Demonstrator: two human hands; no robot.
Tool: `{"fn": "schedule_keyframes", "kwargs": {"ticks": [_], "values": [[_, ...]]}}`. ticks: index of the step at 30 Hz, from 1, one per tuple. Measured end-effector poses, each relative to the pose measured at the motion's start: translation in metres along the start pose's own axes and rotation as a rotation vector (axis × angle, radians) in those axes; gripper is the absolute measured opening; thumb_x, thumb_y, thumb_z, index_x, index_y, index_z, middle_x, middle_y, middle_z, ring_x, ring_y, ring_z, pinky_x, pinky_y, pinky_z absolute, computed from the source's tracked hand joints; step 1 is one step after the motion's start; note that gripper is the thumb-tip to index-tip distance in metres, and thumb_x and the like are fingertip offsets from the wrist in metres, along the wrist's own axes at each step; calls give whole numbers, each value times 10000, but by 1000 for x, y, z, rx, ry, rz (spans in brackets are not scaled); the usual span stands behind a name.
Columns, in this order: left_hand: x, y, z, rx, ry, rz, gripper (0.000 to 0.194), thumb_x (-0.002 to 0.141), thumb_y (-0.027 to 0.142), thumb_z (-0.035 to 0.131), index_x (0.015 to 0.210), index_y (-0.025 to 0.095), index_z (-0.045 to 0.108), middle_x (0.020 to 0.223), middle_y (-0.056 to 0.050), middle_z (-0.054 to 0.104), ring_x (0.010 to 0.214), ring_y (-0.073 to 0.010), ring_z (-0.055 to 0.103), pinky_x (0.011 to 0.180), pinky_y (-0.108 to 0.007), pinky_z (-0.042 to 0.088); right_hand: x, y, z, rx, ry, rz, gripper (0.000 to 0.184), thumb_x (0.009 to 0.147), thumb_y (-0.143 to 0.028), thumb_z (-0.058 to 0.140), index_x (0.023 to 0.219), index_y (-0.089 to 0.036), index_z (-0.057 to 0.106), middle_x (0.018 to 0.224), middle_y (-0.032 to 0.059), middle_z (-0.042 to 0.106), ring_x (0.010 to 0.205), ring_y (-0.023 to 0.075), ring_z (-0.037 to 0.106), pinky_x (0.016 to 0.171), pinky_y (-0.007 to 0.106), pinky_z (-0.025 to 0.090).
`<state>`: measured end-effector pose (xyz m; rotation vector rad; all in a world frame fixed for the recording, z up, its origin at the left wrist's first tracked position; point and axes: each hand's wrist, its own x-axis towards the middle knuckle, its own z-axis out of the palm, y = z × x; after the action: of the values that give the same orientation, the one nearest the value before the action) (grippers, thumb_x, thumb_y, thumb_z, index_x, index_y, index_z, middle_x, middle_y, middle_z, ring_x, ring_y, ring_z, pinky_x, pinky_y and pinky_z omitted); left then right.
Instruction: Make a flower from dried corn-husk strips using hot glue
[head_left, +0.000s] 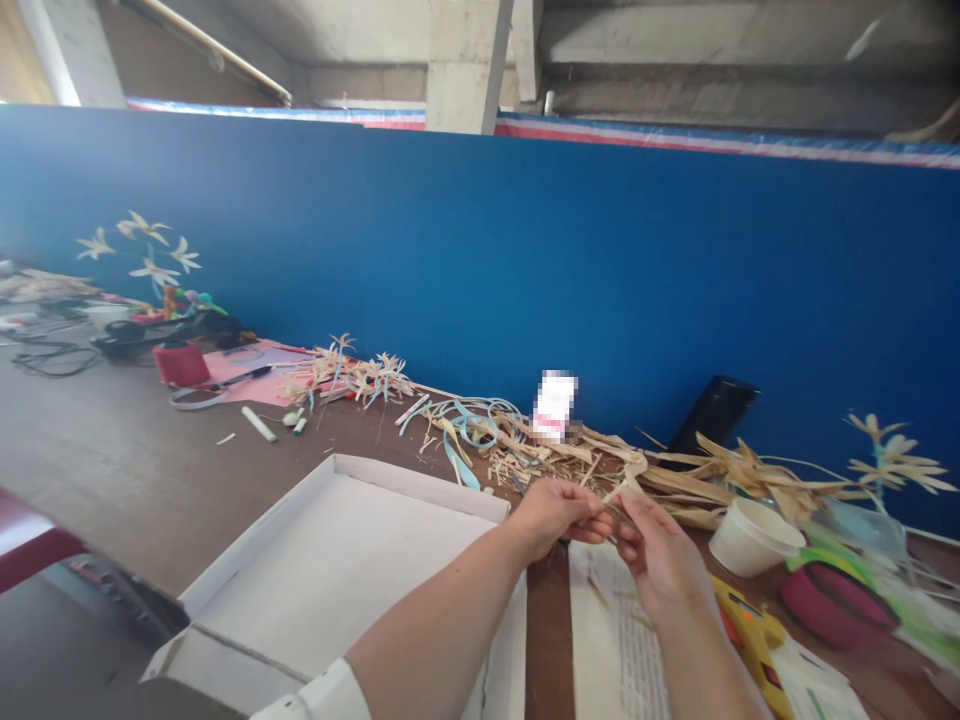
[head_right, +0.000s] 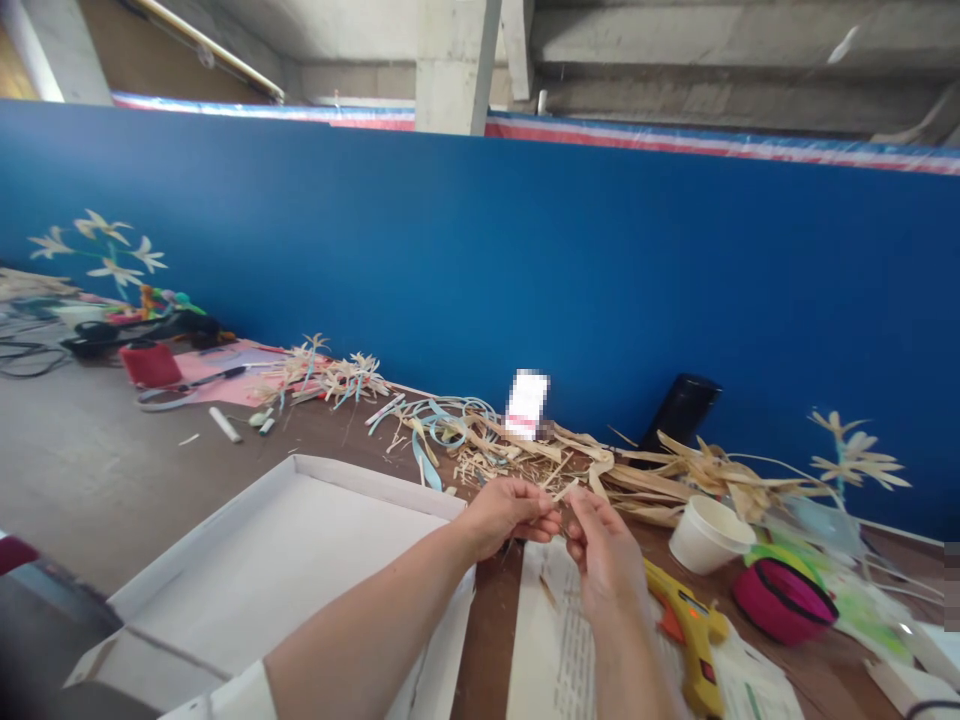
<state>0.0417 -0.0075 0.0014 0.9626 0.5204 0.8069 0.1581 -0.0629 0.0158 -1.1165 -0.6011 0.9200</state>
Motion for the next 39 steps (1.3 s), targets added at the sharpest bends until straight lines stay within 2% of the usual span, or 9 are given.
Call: {"fn": "schedule_keyframes", "kwargs": {"ticks": [20,32,39], "values": [[2,-5,0,42,-38,0,293,612,324,745,736,88,623,734,-92,675,611,-137,636,622,-270,521,3,2,-2,16,25,-47,308,519,-275,809,751,-140,657,508,-48,455,464,53,375,356,145,276],[3,-4,1,36,-52,7,278,623,308,738,730,86,611,689,-77,663,581,-123,628,582,-234,513,4,1,-1,43,36,-101,324,439,-269,823,673,-135,644,477,-50,446,433,51,356,346,163,252],[3,-4,1,38,-57,5,248,638,288,727,728,85,616,682,-75,663,581,-125,633,578,-227,518,5,3,-2,68,30,-89,290,464,-246,815,670,-139,640,470,-51,433,442,50,342,346,150,248]]}}
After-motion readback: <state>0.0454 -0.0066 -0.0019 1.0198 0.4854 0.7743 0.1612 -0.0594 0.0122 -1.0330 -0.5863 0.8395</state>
